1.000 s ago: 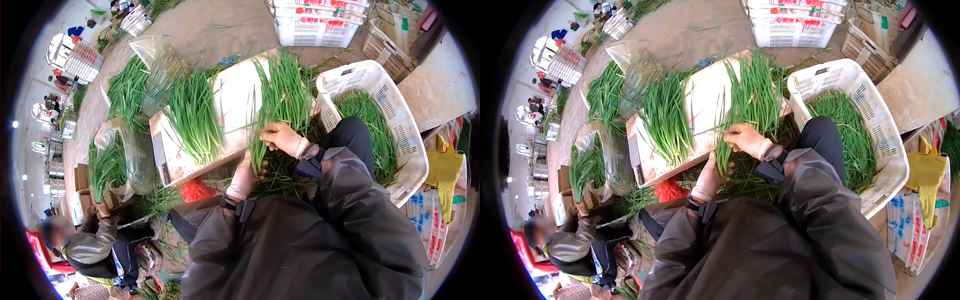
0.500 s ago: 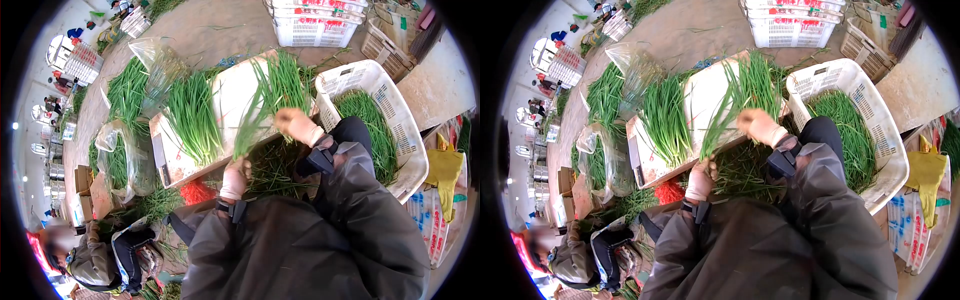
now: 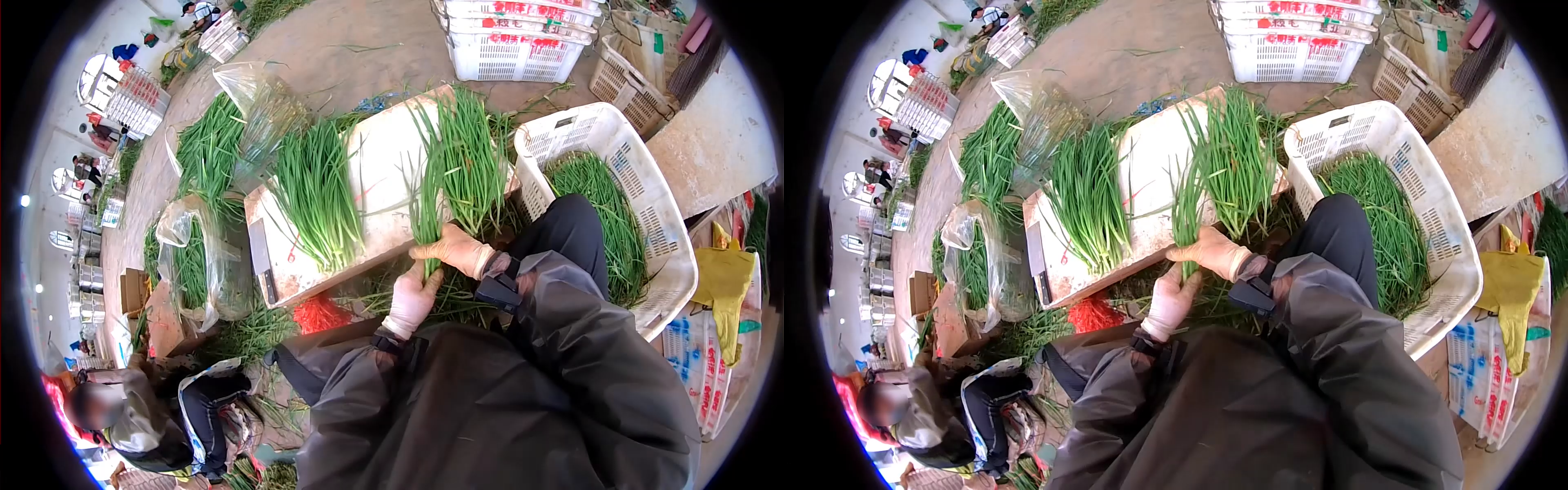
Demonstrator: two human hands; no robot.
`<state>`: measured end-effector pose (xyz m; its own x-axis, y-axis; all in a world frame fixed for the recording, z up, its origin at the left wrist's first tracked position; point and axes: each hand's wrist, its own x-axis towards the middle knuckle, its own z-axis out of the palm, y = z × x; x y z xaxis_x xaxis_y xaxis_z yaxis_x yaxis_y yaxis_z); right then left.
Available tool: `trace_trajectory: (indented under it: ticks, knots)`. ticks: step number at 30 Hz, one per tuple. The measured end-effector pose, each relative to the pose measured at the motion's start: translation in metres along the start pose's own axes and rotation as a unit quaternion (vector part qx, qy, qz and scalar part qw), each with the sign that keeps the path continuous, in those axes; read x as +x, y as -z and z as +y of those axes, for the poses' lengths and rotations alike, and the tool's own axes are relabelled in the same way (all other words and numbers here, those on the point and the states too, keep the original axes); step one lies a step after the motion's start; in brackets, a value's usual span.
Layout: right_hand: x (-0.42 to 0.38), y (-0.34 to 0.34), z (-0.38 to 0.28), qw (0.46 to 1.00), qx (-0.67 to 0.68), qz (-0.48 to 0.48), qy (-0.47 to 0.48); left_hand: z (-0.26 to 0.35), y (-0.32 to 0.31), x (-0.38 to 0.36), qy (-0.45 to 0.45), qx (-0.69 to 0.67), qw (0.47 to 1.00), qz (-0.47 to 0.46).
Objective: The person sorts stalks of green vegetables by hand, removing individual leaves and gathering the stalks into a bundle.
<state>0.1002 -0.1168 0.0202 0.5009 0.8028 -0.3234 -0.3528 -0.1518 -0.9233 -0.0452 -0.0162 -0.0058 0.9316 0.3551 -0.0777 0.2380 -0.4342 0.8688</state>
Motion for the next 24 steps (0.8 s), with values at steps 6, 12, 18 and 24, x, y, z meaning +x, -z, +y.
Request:
trace_trajectory:
  ticks: [6, 12, 18, 24]
  knots:
    - [0.008, 0.021, 0.002, 0.999, 0.022, 0.016, -0.041, 0.014, 0.004, -0.001, -0.081, 0.006, 0.996, -0.028]
    - [0.018, 0.033, 0.007, 0.995, -0.07, 0.029, -0.07, 0.013, 0.003, -0.005, -0.109, 0.054, 0.992, -0.037]
    - [0.01, 0.023, -0.003, 0.99, 0.13, 0.038, -0.049, 0.005, 0.004, -0.002, -0.092, 0.079, 0.993, 0.016]
    - [0.016, 0.019, 0.011, 0.993, 0.104, 0.049, -0.03, 0.005, 0.001, -0.001, -0.099, 0.045, 0.994, 0.028]
